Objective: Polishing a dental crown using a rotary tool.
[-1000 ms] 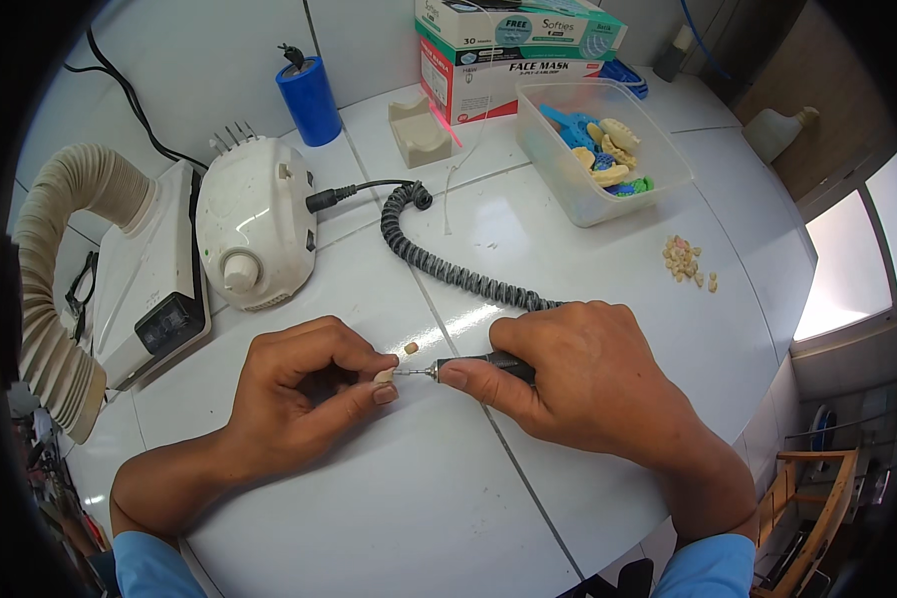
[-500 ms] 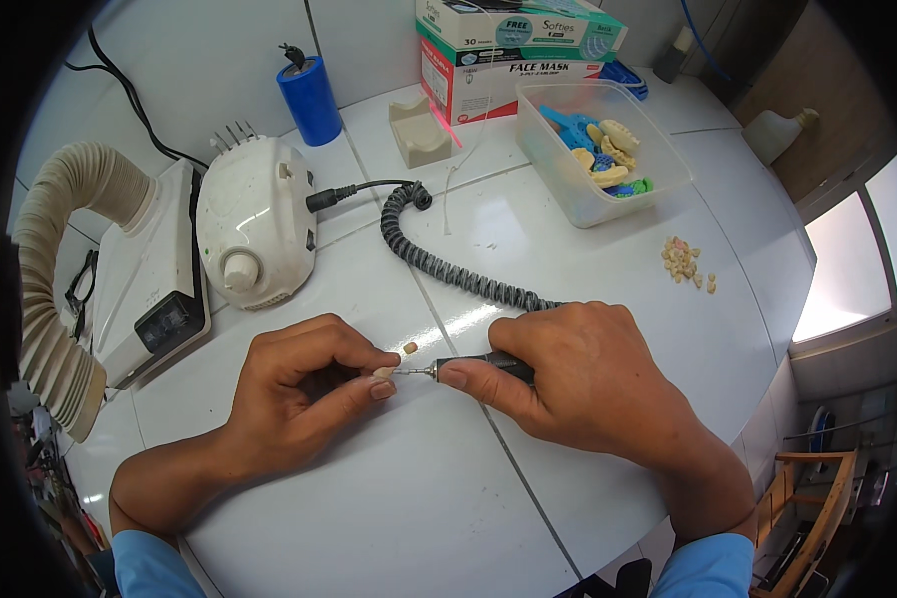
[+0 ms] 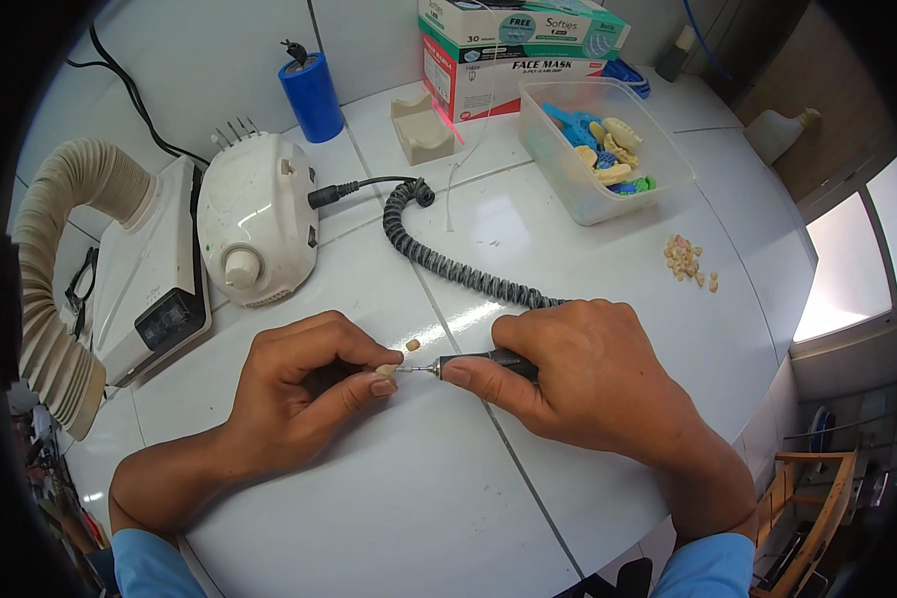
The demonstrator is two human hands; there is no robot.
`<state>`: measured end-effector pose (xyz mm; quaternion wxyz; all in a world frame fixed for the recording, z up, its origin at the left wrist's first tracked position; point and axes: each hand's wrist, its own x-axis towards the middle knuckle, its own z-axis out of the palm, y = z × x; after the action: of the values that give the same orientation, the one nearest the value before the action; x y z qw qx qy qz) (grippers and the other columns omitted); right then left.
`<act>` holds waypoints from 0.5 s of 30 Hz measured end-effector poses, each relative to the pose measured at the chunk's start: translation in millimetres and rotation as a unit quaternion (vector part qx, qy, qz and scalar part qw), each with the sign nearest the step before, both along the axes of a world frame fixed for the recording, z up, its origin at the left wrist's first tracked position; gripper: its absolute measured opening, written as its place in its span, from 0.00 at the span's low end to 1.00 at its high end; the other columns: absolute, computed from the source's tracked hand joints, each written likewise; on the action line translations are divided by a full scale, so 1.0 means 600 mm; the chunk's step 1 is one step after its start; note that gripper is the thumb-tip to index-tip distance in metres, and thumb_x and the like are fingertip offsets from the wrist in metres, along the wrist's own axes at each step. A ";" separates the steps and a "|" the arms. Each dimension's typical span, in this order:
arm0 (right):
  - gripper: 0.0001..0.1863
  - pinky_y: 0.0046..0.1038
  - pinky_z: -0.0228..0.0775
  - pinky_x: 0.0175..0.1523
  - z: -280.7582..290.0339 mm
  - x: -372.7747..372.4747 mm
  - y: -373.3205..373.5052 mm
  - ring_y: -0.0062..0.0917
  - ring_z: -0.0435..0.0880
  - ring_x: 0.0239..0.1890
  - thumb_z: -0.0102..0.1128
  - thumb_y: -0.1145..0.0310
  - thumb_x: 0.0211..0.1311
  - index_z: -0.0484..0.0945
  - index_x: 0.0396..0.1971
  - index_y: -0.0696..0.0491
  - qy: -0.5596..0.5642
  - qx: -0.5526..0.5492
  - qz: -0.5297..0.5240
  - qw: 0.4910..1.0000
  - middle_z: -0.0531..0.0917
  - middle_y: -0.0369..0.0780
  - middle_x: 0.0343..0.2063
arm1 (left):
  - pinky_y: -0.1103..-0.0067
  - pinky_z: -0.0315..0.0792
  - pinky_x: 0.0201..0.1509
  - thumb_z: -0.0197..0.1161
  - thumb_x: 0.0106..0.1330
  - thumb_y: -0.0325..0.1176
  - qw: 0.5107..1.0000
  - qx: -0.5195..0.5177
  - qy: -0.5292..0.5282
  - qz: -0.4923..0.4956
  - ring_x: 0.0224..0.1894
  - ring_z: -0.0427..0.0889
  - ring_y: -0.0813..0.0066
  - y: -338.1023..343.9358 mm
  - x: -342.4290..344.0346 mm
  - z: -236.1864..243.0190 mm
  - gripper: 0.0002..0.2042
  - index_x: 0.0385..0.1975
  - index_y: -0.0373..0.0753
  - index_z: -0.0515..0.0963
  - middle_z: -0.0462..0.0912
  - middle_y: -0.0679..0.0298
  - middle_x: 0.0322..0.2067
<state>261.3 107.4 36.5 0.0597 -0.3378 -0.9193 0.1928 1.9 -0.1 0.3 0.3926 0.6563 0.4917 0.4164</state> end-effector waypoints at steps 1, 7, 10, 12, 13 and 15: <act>0.36 0.43 0.67 0.26 0.001 -0.001 0.000 0.43 0.80 0.19 0.63 0.38 0.76 0.77 0.16 0.54 -0.001 0.000 0.001 1.000 0.80 0.42 0.14 | 0.80 0.82 0.42 0.70 0.74 0.22 1.000 -0.001 0.001 0.000 0.40 0.89 0.76 0.000 0.000 0.000 0.07 0.48 0.30 0.88 0.88 0.58 0.40; 0.35 0.43 0.68 0.27 0.001 -0.001 -0.001 0.43 0.80 0.19 0.64 0.39 0.76 0.78 0.16 0.54 0.004 0.001 0.003 1.000 0.80 0.43 0.15 | 0.81 0.81 0.42 0.71 0.74 0.22 1.000 -0.001 0.006 -0.001 0.40 0.89 0.77 0.000 -0.001 0.002 0.07 0.48 0.30 0.88 0.88 0.58 0.40; 0.35 0.43 0.68 0.27 0.003 -0.001 -0.001 0.43 0.80 0.19 0.64 0.39 0.76 0.78 0.16 0.54 0.005 0.001 0.003 1.000 0.80 0.43 0.15 | 0.81 0.81 0.42 0.71 0.74 0.22 1.000 0.001 0.004 0.000 0.40 0.89 0.77 0.000 0.000 -0.001 0.07 0.48 0.30 0.88 0.88 0.58 0.40; 0.35 0.43 0.68 0.27 0.004 -0.002 -0.001 0.43 0.80 0.19 0.64 0.39 0.76 0.78 0.16 0.54 0.004 -0.003 0.001 1.000 0.80 0.43 0.15 | 0.81 0.81 0.42 0.71 0.74 0.22 1.000 0.004 0.000 0.001 0.40 0.89 0.77 0.000 0.000 -0.001 0.07 0.48 0.30 0.88 0.88 0.58 0.40; 0.35 0.43 0.68 0.27 0.004 -0.003 -0.001 0.43 0.80 0.19 0.64 0.39 0.76 0.78 0.16 0.54 -0.001 -0.003 0.000 1.000 0.80 0.43 0.15 | 0.81 0.81 0.42 0.70 0.74 0.22 1.000 0.001 0.004 0.002 0.40 0.89 0.77 -0.001 0.000 0.001 0.07 0.48 0.30 0.87 0.88 0.58 0.40; 0.35 0.42 0.69 0.27 0.004 -0.003 -0.001 0.43 0.80 0.19 0.64 0.39 0.76 0.78 0.16 0.54 -0.006 -0.003 -0.001 1.000 0.80 0.43 0.15 | 0.81 0.81 0.42 0.70 0.74 0.22 1.000 -0.002 0.008 0.003 0.40 0.89 0.77 0.000 0.000 0.002 0.06 0.47 0.30 0.87 0.88 0.58 0.40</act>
<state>259.6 106.6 39.1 0.0534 -0.3399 -0.9187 0.1938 1.7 -0.3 1.3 0.3884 0.6573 0.4977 0.4117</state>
